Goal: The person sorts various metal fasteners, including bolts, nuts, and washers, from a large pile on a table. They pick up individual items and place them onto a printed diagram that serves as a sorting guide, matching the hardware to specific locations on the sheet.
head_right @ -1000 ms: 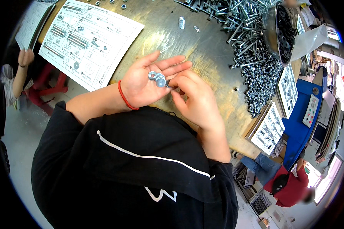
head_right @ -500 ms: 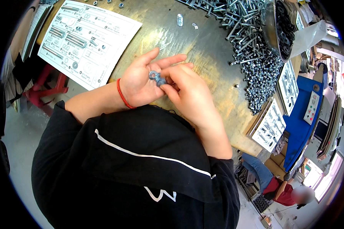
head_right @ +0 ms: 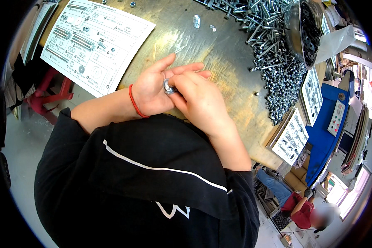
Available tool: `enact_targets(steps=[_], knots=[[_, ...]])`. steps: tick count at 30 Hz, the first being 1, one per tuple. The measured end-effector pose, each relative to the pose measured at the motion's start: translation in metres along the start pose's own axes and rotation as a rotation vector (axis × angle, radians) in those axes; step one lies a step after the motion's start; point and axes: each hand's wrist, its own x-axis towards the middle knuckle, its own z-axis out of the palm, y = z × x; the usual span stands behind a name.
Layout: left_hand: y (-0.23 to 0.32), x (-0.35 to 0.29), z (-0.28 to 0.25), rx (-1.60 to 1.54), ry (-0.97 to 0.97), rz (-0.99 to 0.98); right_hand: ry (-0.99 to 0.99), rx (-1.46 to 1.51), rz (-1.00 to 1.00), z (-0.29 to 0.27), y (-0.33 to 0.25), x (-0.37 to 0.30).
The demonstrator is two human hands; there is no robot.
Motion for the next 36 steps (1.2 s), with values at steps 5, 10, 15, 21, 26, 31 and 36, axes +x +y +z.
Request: enact_targets(steps=[5, 10, 15, 21, 26, 31, 36], knots=[[0.0, 0.0, -0.002, 0.02, 0.021, 0.012, -0.039, 0.14, 0.21, -0.002, -0.005, -0.003], [-0.002, 0.005, -0.01, 0.056, -0.009, 0.026, 0.065, 0.391, 0.379, -0.002, 0.002, -0.008], [0.0, 0.0, -0.002, 0.09, -0.003, 0.047, -0.143, 0.354, 0.399, -0.017, -0.002, -0.007], [-0.002, 0.0, 0.002, 0.15, 0.059, 0.084, -0.13, 0.275, 0.433, -0.008, -0.014, 0.004], [-0.002, 0.004, -0.007, 0.113, 0.026, 0.061, -0.044, 0.15, 0.274, -0.005, -0.013, 0.001], [-0.002, 0.002, -0.003, 0.032, 0.01, -0.033, -0.054, -0.033, -0.046, -0.005, -0.01, 0.006], [-0.002, -0.002, 0.004, 0.035, 0.127, -0.075, -0.132, 0.213, 0.113, -0.021, -0.01, 0.001]])
